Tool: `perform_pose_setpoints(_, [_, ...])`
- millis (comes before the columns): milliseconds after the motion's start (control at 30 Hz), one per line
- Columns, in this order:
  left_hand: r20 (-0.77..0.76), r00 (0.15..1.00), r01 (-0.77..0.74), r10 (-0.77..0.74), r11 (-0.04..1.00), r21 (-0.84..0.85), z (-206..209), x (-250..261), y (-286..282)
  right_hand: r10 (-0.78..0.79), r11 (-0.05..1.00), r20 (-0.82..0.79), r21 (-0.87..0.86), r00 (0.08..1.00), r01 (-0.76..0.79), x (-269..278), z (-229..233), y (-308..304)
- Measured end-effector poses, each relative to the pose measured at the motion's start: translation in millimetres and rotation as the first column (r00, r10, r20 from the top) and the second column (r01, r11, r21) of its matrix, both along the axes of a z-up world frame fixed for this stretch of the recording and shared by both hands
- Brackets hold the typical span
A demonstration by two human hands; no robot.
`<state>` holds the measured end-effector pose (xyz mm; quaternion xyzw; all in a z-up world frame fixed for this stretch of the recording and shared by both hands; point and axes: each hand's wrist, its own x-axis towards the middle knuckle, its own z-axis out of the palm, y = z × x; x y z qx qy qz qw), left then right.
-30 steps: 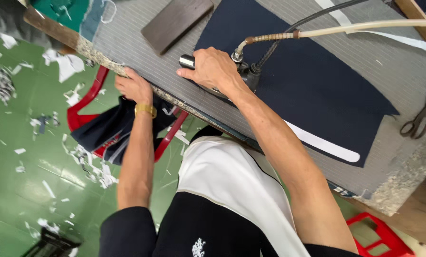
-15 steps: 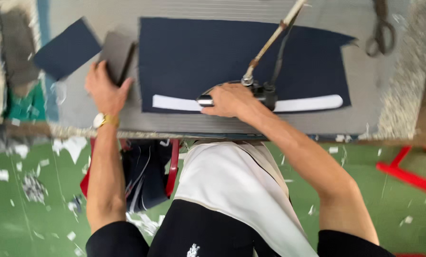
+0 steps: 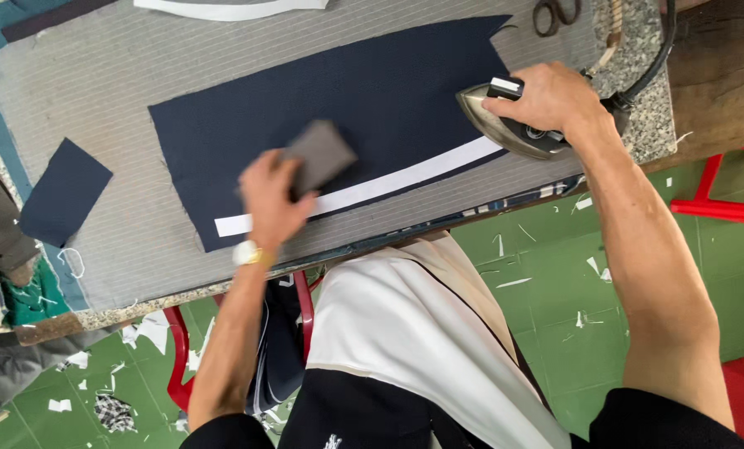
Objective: The person irons a dark blue fabric piece with white stripes on a work table. They use a steam iron and a wooden pressing block to smooth the fabric, repeatedly adjusting the fabric and ironing different sections.
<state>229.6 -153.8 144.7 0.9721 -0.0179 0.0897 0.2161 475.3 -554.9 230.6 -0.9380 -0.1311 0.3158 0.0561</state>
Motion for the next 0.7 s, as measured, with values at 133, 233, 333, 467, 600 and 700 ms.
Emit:
perform_pose_setpoints(133, [0.125, 0.958, 0.266, -0.258, 0.962, -0.057, -6.6, 37.4, -94.5, 0.092, 0.995, 0.079, 0.022, 0.993, -0.094, 5.2, -6.1, -14.5])
perform_pose_setpoints(233, [0.045, 0.909, 0.416, -0.413, 0.907, -0.066, -7.1, 53.3, -135.2, 0.049, 0.999, -0.032, 0.011, 0.998, -0.048, 5.5, 4.5, -11.2])
perform_pose_setpoints(333, [-0.054, 0.898, 0.440, -0.437, 0.893, 0.092, -13.0, 56.2, -147.1, 0.099, 0.995, 0.004, 0.022, 0.995, -0.099, 6.9, -5.0, -18.2])
perform_pose_setpoints(467, [-0.003, 0.903, 0.428, -0.429, 0.901, 0.066, -10.7, 62.9, -118.5, 0.089, 0.995, -0.043, 0.058, 0.995, -0.087, 9.9, -3.1, -15.5])
perform_pose_setpoints(600, [0.047, 0.941, 0.322, -0.336, 0.927, 0.191, -11.2, 88.1, -47.4, 0.129, 0.986, -0.081, 0.114, 0.988, -0.119, 4.1, 11.9, -10.0])
perform_pose_setpoints(700, [-0.035, 0.985, 0.168, -0.167, 0.920, 0.354, -4.6, 99.2, 7.1, 0.146, 0.989, -0.176, 0.009, 0.973, -0.147, -3.9, 27.6, 8.3])
